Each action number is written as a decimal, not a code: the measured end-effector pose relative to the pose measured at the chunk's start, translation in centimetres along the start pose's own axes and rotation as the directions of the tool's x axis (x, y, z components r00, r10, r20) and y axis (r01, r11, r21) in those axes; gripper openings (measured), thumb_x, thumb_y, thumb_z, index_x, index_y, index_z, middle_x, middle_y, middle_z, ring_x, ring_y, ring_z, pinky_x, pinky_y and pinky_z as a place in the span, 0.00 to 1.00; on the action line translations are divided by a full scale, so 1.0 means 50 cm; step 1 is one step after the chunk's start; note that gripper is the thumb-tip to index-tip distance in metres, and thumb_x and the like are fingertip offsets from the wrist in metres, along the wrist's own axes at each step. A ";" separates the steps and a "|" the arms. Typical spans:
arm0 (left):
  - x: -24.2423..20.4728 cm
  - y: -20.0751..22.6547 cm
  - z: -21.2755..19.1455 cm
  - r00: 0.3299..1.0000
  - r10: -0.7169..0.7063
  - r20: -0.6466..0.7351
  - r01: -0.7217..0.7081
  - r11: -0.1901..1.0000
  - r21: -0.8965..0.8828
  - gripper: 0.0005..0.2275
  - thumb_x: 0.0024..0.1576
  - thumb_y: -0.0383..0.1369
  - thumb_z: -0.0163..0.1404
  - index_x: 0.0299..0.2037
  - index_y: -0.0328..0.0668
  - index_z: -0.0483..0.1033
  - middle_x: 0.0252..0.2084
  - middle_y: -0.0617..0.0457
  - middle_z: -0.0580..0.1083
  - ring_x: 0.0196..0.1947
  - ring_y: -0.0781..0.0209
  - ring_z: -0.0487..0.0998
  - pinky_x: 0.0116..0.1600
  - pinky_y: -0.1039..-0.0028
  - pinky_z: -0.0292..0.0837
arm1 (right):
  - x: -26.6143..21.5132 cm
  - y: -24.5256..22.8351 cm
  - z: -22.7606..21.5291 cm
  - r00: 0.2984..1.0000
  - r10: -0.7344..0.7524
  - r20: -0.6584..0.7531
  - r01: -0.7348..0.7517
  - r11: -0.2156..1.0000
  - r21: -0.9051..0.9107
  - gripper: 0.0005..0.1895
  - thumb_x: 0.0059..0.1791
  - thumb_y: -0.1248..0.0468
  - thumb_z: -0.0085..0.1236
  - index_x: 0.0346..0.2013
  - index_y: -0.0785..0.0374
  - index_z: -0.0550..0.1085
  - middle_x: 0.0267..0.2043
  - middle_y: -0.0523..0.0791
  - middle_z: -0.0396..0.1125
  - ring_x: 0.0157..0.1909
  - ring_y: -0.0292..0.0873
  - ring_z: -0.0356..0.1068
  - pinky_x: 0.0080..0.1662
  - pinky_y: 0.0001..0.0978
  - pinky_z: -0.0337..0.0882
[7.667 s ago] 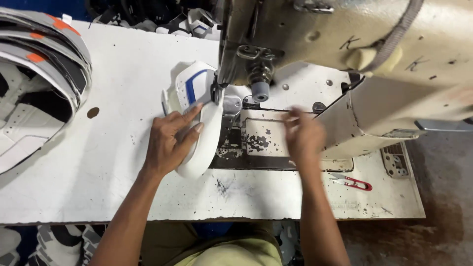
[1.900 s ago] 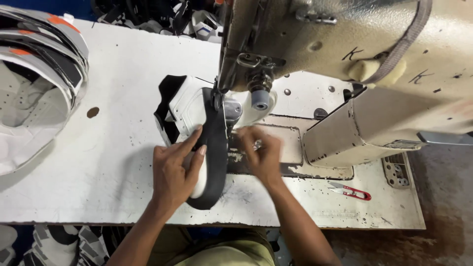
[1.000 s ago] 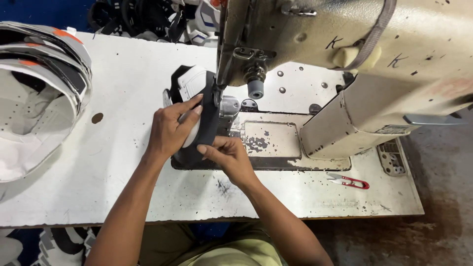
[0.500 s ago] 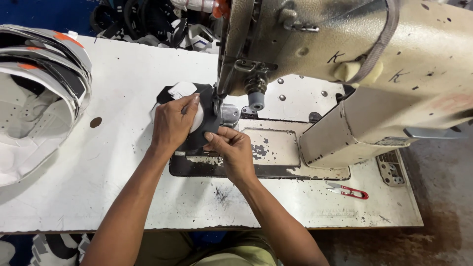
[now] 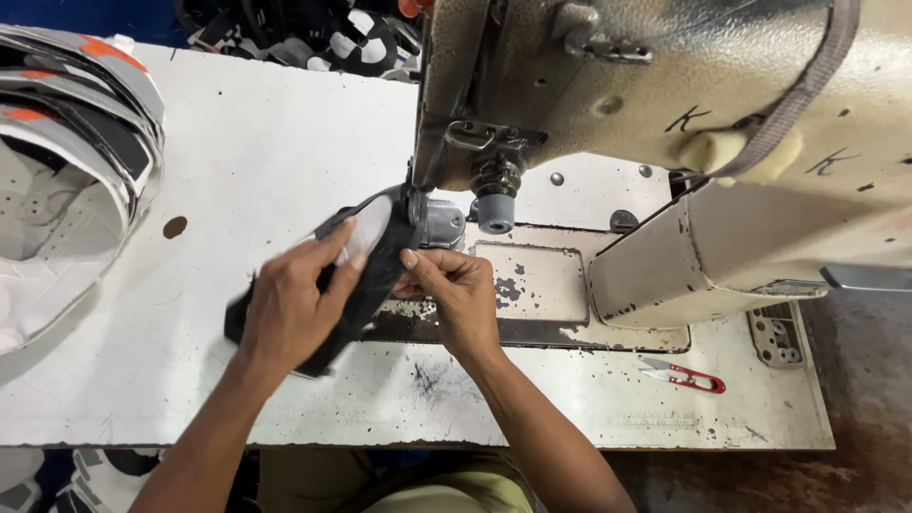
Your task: The person uses a sewing machine to stitch the upper part of several white and black shoes. They guide each shoe under the needle, sew along the edges, and then place the finished shoe onto a stack on the table.
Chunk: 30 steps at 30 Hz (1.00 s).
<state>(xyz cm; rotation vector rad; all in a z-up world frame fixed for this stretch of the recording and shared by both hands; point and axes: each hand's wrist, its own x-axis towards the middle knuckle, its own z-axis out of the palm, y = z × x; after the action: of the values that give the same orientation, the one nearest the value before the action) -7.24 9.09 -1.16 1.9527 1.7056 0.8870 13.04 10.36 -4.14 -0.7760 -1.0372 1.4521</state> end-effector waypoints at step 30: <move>-0.120 -0.005 -0.020 0.981 0.180 -0.069 -0.191 0.963 -0.191 0.32 0.61 0.45 0.49 0.74 0.44 0.54 0.34 0.42 0.82 0.24 0.60 0.83 0.28 0.69 0.78 | -0.022 -0.033 0.021 0.998 0.000 -0.056 -0.005 0.995 -0.102 0.10 0.49 0.64 0.66 0.41 0.70 0.80 0.29 0.48 0.75 0.26 0.35 0.72 0.27 0.26 0.71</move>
<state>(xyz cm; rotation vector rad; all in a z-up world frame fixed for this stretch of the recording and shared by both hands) -8.42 3.14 -1.80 1.9925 1.4164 1.1360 12.93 9.06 -2.30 -0.8864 -1.0744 1.3804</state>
